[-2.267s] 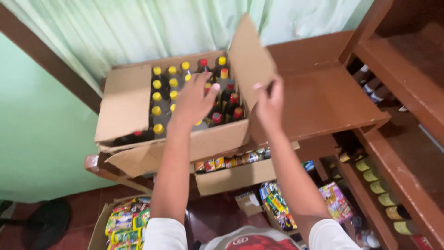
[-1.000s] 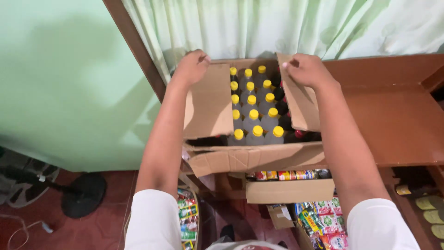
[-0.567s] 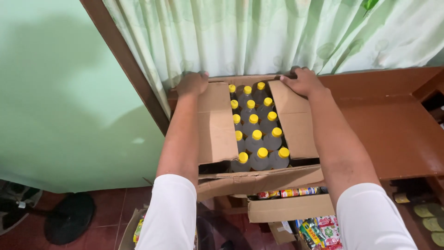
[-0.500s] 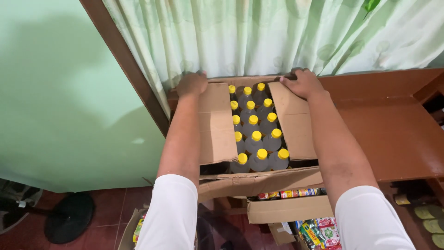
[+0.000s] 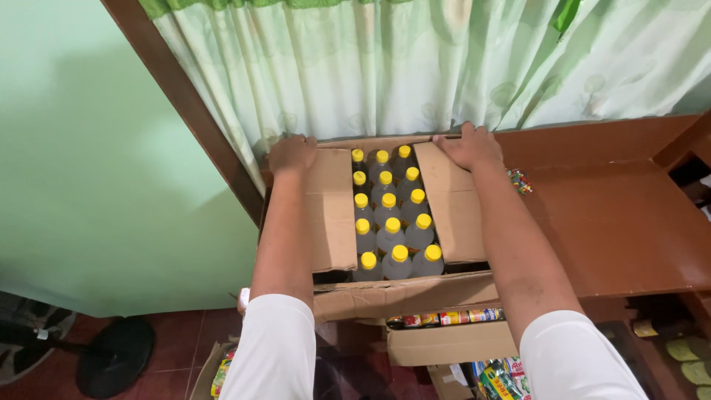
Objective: Organizing bottles of sauce and snack packets on pantry shelves and packing them into a cardboard box.
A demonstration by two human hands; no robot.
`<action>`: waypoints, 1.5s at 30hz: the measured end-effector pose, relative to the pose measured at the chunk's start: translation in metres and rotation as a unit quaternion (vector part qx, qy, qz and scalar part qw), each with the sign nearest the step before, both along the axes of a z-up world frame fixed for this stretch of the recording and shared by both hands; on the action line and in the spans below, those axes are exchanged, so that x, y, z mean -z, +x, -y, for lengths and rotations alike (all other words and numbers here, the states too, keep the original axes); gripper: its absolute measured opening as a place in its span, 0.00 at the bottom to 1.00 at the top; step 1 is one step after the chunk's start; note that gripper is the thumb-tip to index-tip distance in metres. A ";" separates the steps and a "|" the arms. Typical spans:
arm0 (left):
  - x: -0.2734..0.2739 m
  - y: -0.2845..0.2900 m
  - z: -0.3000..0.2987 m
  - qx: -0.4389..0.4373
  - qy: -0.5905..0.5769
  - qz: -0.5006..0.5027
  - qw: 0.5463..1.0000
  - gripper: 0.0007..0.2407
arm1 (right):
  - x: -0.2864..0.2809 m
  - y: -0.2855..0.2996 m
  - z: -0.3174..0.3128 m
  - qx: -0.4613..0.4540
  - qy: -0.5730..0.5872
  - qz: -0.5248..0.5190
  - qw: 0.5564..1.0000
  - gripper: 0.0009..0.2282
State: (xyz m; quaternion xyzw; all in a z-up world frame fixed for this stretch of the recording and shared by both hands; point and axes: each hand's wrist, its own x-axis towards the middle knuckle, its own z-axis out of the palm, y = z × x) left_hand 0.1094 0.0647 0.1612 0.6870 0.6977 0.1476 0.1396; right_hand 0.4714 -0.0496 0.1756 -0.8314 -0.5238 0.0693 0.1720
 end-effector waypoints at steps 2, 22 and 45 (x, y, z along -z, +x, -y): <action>0.009 -0.001 -0.006 0.006 0.014 -0.011 1.000 0.23 | 0.003 0.004 -0.004 0.001 0.000 -0.002 1.000 0.40; 0.009 -0.014 -0.031 -0.012 0.005 0.067 0.998 0.22 | 0.021 0.017 -0.015 0.009 0.002 -0.055 0.998 0.36; 0.017 -0.016 -0.049 -0.051 -0.045 0.149 0.986 0.19 | 0.009 0.024 -0.029 0.067 -0.011 -0.012 0.998 0.26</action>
